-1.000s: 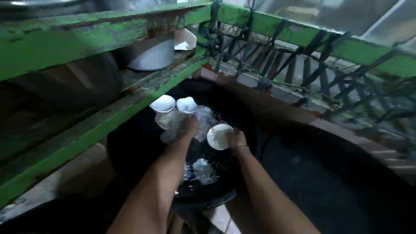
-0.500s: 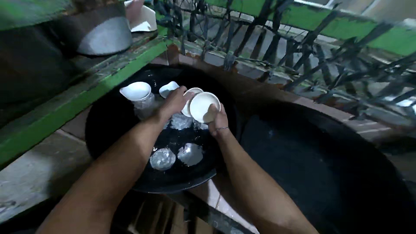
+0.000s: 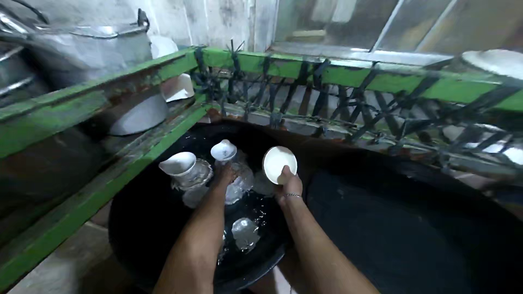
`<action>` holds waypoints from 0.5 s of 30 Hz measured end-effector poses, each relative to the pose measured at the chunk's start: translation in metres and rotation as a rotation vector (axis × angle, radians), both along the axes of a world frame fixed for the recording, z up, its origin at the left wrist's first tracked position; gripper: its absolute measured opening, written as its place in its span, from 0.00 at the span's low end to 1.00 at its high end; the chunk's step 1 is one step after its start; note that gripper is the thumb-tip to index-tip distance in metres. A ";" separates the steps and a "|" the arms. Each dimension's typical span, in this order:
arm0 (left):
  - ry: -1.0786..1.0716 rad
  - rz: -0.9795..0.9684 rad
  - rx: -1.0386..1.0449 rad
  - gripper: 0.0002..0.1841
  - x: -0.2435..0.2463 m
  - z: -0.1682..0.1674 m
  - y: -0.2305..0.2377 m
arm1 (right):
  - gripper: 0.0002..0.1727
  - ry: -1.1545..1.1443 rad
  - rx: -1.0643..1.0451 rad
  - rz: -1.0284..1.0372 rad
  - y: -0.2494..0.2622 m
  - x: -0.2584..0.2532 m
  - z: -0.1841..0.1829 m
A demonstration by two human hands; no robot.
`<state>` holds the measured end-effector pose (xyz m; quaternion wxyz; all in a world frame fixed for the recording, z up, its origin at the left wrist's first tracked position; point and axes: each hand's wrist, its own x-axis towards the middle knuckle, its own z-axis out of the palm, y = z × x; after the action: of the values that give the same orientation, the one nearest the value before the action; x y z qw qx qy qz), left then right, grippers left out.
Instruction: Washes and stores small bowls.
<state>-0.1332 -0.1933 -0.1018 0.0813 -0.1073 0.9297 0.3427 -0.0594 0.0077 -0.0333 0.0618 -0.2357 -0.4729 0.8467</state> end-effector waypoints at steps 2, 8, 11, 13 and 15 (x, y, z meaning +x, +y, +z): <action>-0.069 0.021 -0.126 0.30 0.005 0.006 0.019 | 0.23 0.029 -0.019 -0.024 0.000 0.002 -0.002; 0.033 -0.063 -0.188 0.24 0.013 0.039 0.012 | 0.22 0.171 0.074 -0.064 -0.001 0.000 -0.009; 0.067 0.090 0.223 0.30 0.023 0.067 -0.012 | 0.23 0.208 0.133 -0.086 -0.001 -0.002 -0.008; 0.034 0.147 0.594 0.39 0.034 0.079 -0.023 | 0.23 0.190 0.104 -0.089 0.001 -0.004 -0.008; 0.060 0.076 0.600 0.35 0.047 0.072 -0.034 | 0.24 0.175 0.055 -0.088 0.002 -0.004 -0.009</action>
<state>-0.0867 -0.2272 -0.0297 0.0691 -0.1032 0.7844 0.6077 -0.0635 0.0096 -0.0426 0.1464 -0.1797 -0.4782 0.8471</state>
